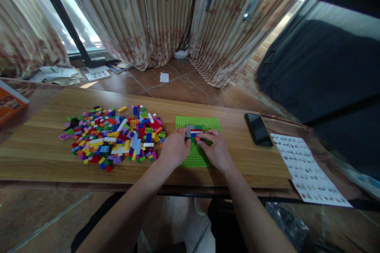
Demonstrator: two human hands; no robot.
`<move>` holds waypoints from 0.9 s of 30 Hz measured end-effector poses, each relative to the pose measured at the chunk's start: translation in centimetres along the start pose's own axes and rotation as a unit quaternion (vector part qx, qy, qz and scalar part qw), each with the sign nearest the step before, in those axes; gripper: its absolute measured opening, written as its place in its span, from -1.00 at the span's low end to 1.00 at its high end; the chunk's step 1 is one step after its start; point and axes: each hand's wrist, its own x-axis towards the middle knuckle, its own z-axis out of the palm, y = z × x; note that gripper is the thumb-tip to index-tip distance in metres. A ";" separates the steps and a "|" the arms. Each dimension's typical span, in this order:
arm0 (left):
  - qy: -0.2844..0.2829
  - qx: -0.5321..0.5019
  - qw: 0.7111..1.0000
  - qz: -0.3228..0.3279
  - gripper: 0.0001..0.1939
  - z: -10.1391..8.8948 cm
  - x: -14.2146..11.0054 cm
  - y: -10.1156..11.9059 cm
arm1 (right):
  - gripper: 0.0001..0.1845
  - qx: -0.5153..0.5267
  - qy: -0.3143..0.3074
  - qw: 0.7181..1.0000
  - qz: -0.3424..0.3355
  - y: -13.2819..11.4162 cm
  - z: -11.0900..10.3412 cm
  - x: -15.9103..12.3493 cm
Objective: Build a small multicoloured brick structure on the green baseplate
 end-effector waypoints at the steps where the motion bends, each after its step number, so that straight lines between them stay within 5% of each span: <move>1: 0.000 0.000 1.000 0.000 -0.73 0.0 0.0 0.0 | -0.82 -0.004 0.002 1.000 -0.001 -0.1 0.0 0.0; 27: -0.001 0.002 1.000 -0.004 -0.72 -0.1 -0.1 0.2 | -0.84 -0.071 -0.040 0.994 -0.078 -0.8 -0.5 0.0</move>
